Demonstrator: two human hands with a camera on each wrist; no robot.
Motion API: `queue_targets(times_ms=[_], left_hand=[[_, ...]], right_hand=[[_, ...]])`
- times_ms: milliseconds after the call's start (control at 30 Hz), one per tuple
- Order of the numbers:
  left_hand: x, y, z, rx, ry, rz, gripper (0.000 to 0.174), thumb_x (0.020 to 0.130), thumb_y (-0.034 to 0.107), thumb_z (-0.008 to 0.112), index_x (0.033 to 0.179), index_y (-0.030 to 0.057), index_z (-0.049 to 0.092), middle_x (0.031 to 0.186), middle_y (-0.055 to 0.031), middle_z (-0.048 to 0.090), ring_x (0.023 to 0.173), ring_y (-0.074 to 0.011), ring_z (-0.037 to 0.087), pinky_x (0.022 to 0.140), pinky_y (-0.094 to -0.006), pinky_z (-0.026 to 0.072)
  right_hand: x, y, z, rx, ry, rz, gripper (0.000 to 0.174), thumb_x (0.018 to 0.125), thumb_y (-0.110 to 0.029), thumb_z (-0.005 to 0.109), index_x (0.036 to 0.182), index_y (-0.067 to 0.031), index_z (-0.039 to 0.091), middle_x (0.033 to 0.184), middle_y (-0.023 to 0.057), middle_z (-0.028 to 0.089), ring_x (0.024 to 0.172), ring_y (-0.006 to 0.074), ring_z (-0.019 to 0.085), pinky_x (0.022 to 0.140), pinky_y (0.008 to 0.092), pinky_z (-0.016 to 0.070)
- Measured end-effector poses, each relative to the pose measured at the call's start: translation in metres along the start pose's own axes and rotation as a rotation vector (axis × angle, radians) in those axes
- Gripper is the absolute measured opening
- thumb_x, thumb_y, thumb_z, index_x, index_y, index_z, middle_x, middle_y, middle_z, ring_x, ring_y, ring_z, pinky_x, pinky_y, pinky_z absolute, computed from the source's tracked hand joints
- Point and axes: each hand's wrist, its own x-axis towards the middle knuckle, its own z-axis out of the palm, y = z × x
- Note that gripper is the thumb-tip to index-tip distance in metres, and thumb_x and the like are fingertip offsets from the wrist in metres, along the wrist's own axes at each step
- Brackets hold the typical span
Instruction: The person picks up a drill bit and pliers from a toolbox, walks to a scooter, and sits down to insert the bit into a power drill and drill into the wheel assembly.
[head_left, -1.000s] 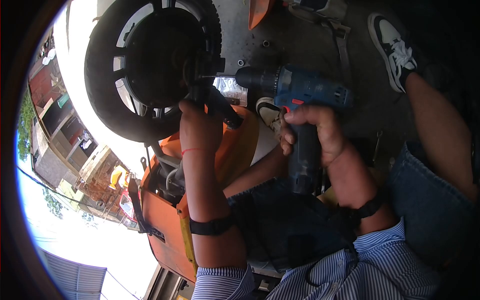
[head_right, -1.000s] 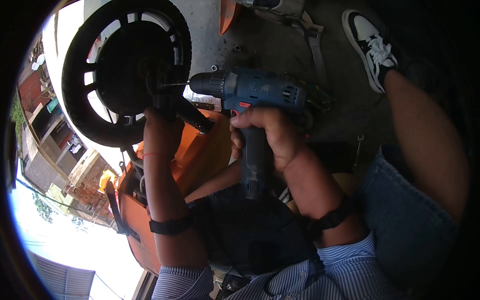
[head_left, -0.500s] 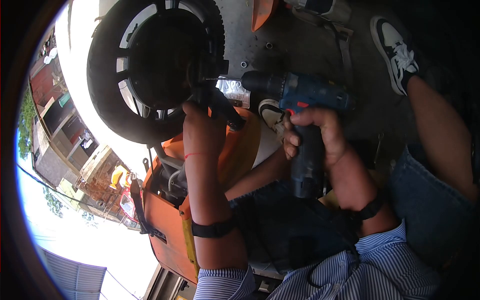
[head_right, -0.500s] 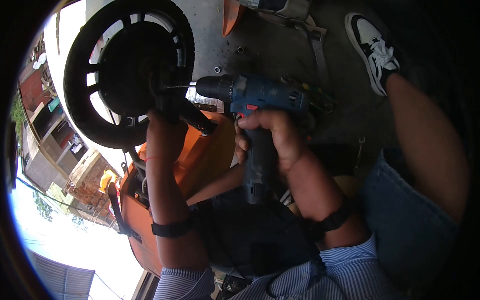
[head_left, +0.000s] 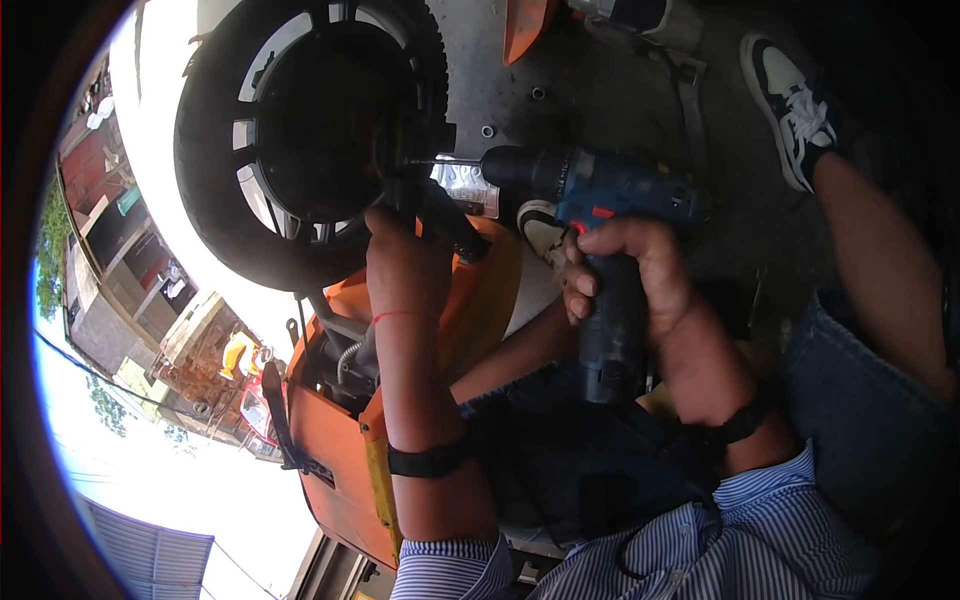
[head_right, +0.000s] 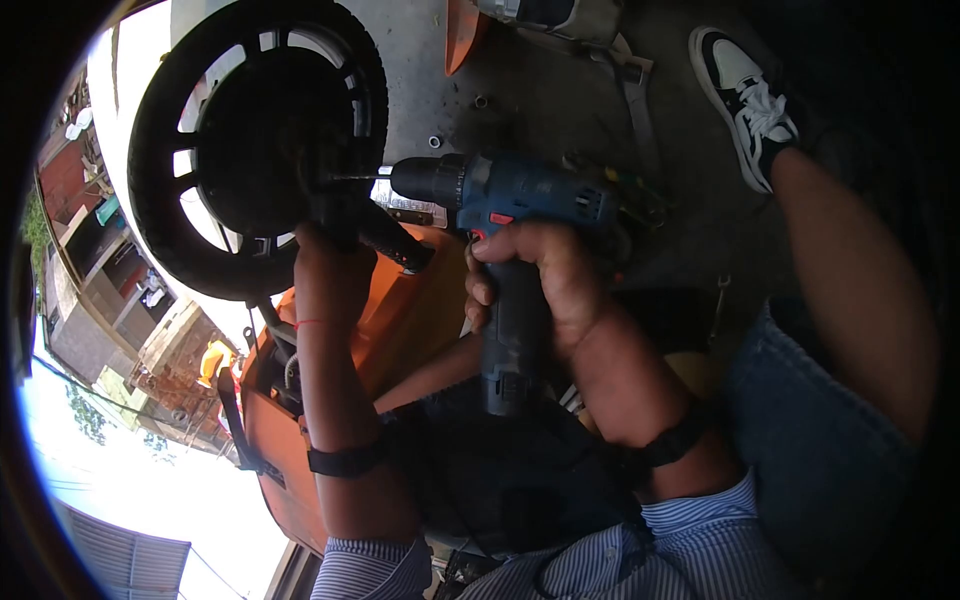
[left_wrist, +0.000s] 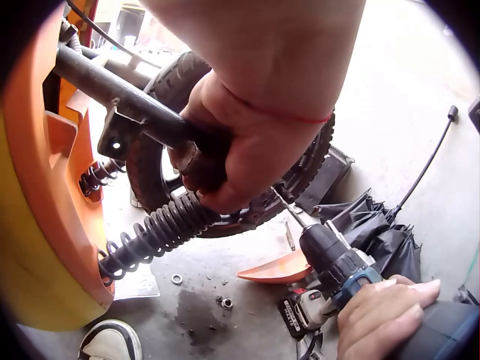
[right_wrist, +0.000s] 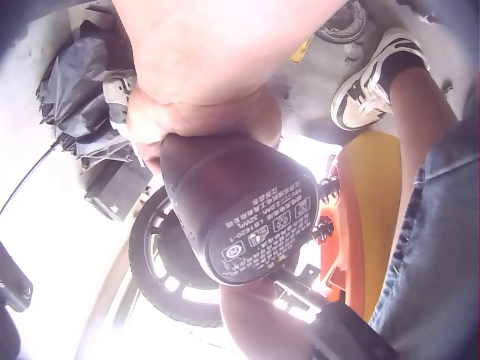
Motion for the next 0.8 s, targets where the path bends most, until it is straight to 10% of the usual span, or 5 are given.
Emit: queue_targets(times_ms=[800], left_hand=[[0.0, 0.004, 0.0, 0.029, -0.044, -0.067, 0.052, 0.082, 0.024, 0.071, 0.117, -0.0024, 0.043, 0.104, -0.0274, 0.067, 0.1, -0.0414, 0.066, 0.084, -0.0455, 0.0523]], right_hand=[[0.007, 0.013, -0.014, 0.122, -0.07, 0.033, 0.019, 0.079, -0.019, 0.062, 0.086, -0.002, 0.059, 0.067, 0.0097, 0.057, 0.064, 0.0232, 0.059, 0.067, 0.0364, 0.051]])
